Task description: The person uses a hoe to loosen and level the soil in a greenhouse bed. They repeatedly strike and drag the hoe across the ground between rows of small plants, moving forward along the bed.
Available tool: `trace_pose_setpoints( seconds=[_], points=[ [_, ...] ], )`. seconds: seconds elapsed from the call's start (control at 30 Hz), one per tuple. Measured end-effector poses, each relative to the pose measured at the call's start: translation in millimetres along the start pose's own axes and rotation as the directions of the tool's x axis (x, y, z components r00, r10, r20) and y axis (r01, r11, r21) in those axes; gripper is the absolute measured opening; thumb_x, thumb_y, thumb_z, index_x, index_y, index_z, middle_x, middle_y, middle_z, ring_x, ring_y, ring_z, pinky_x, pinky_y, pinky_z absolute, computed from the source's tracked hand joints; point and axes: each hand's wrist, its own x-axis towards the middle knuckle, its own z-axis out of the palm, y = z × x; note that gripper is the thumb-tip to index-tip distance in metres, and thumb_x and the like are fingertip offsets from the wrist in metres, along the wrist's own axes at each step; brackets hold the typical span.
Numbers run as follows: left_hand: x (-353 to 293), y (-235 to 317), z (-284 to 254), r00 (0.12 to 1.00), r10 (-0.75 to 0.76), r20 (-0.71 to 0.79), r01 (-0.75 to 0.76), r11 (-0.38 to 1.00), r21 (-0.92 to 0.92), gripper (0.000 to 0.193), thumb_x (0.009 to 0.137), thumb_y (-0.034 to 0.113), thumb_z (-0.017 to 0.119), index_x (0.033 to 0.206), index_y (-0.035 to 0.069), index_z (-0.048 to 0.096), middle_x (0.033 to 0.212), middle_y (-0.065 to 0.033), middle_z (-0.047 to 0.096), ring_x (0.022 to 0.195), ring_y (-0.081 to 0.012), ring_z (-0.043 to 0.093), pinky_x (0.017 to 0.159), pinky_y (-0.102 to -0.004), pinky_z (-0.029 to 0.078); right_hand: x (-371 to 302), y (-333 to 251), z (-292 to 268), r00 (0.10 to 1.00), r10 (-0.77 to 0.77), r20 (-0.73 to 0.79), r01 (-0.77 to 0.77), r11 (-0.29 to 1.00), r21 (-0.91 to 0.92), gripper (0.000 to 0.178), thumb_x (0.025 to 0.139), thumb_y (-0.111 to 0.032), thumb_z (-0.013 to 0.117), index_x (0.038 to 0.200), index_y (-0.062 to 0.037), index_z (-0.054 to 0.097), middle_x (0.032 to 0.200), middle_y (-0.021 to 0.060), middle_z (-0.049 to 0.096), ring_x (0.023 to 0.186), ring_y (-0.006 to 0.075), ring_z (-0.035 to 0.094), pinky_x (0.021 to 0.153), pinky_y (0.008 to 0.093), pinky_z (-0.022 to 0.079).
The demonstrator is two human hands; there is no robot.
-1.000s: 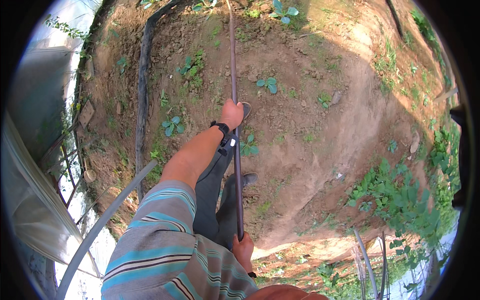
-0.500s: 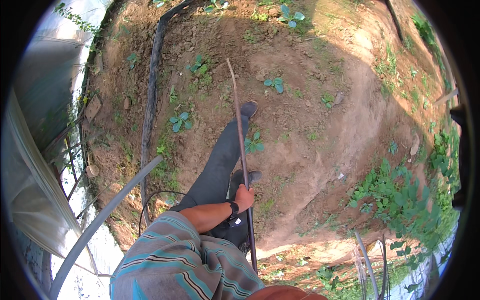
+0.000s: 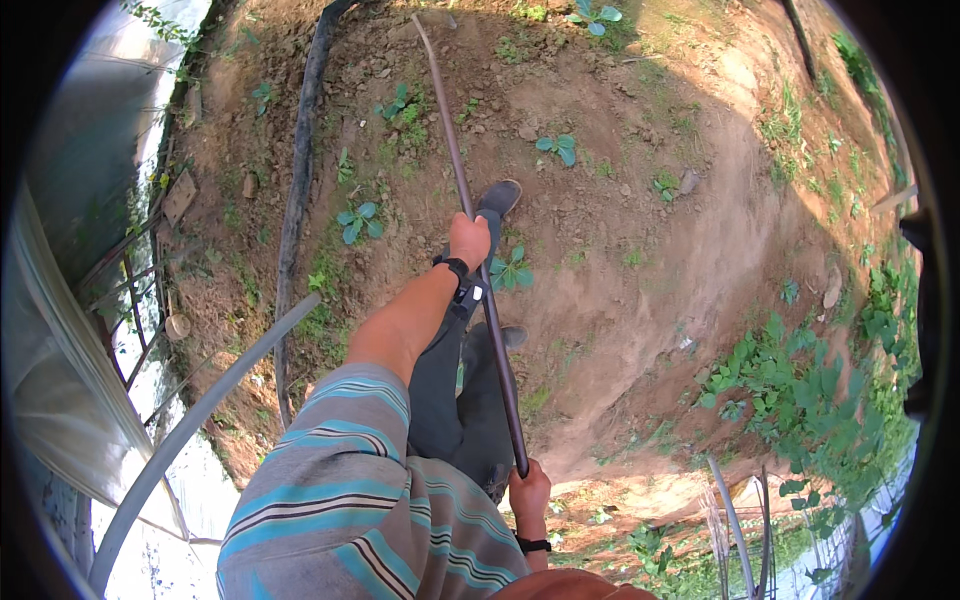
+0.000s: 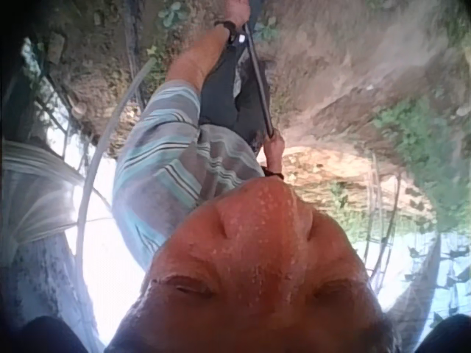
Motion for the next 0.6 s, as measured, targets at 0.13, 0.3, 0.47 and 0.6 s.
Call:
trace_pose_setpoints(
  seconds=[0.13, 0.3, 0.47, 0.6],
  points=[
    [-122, -91, 57, 1.0, 0.009, 0.023, -0.01, 1.0, 0.02, 0.037, 0.099, 0.025, 0.063, 0.112, -0.008, 0.053, 0.104, -0.0319, 0.065, 0.101, -0.0499, 0.065, 0.086, -0.0552, 0.052, -103, 94, -10, 0.997, 0.073, -0.034, -0.075, 0.995, -0.062, 0.022, 0.084, -0.021, 0.076, 0.1, -0.0051, 0.072, 0.074, 0.0196, 0.068, 0.069, 0.0397, 0.068, 0.066, 0.0502, 0.054],
    [-216, -148, 77, 0.973, -0.115, 0.2, 0.102, 0.992, 0.07, 0.032, 0.1, 0.021, 0.062, 0.108, -0.006, 0.048, 0.081, -0.023, 0.063, 0.064, -0.0354, 0.064, 0.056, -0.0472, 0.051, -207, 160, -2, 0.967, 0.243, 0.073, -0.246, 0.968, 0.048, 0.019, 0.084, -0.02, 0.076, 0.095, -0.0056, 0.071, 0.072, 0.0163, 0.068, 0.064, 0.0356, 0.067, 0.062, 0.0478, 0.053],
    [-178, -99, 51, 0.987, 0.006, 0.162, -0.015, 0.999, 0.05, 0.029, 0.102, 0.019, 0.06, 0.106, -0.007, 0.047, 0.073, -0.0193, 0.061, 0.047, -0.0294, 0.063, 0.041, -0.0421, 0.05, -170, 121, 18, 0.954, 0.259, 0.149, -0.27, 0.961, 0.06, 0.023, 0.085, -0.022, 0.076, 0.098, -0.0035, 0.072, 0.07, 0.0166, 0.068, 0.064, 0.0344, 0.068, 0.064, 0.046, 0.053],
    [-91, -16, 43, 0.978, 0.206, 0.029, -0.208, 0.963, 0.169, 0.035, 0.099, 0.026, 0.062, 0.107, -0.008, 0.055, 0.099, -0.031, 0.067, 0.098, -0.0493, 0.067, 0.083, -0.0535, 0.053, -87, 53, 28, 0.996, 0.092, -0.006, -0.09, 0.979, 0.185, 0.022, 0.087, -0.019, 0.072, 0.103, -0.0043, 0.073, 0.076, 0.0193, 0.07, 0.07, 0.0376, 0.069, 0.067, 0.0461, 0.055]
  ],
)
